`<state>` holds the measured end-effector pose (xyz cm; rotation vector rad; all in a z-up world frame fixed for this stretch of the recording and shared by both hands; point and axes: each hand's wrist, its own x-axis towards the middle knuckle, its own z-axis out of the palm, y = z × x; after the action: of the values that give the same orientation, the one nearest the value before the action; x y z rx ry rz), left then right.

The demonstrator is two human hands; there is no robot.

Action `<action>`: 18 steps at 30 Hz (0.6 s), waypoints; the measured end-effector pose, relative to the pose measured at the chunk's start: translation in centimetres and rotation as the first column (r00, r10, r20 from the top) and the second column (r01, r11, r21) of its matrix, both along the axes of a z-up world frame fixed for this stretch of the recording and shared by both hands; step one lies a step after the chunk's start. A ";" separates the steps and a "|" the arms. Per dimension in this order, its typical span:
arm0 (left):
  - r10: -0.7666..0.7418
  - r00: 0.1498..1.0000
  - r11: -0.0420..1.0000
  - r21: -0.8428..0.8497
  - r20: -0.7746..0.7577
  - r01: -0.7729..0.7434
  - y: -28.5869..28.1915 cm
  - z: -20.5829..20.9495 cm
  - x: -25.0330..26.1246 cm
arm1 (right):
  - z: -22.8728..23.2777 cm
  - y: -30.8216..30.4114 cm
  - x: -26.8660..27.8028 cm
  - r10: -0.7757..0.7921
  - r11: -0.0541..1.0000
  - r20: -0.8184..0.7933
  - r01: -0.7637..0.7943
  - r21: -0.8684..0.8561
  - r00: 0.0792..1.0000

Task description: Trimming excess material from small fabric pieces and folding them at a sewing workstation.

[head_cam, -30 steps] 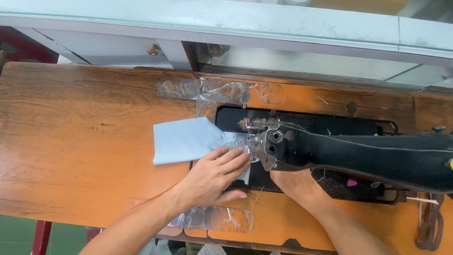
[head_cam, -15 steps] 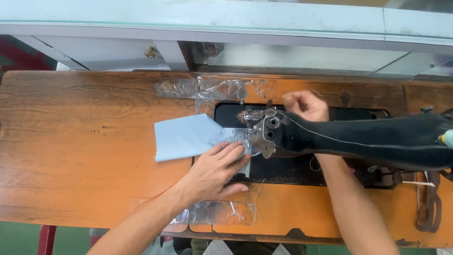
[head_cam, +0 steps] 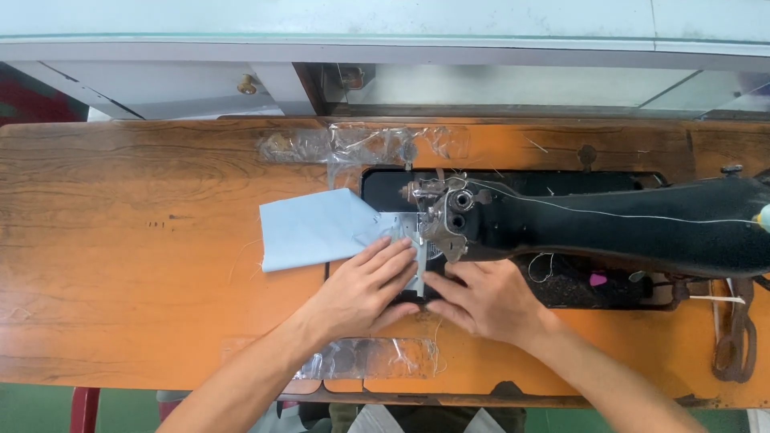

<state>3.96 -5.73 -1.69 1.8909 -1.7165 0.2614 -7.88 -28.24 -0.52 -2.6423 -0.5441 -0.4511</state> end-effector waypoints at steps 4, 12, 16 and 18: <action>0.006 1.000 1.000 -0.024 0.009 -0.006 -0.4 0.3 -0.1 | -3.1 -0.7 -1.1 0.080 0.993 0.012 -0.079 -0.084 0.997; -0.026 0.999 0.998 -0.054 0.029 0.028 -1.0 0.7 0.3 | -3.4 -0.9 -1.2 0.099 0.993 -0.098 -0.104 -0.053 0.990; -0.027 1.000 0.999 -0.043 -0.002 0.027 -1.1 0.5 0.3 | -3.6 -0.9 -1.0 0.122 0.992 -0.140 -0.127 -0.025 0.983; -0.038 0.997 0.998 -0.042 -0.071 0.035 -1.0 1.2 0.6 | -3.5 -0.8 -0.7 0.121 0.992 -0.126 -0.124 -0.020 0.985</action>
<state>4.51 -6.75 -0.52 1.8159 -1.6836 0.2102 -8.61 -29.07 -3.98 -2.6227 -0.6723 -0.2408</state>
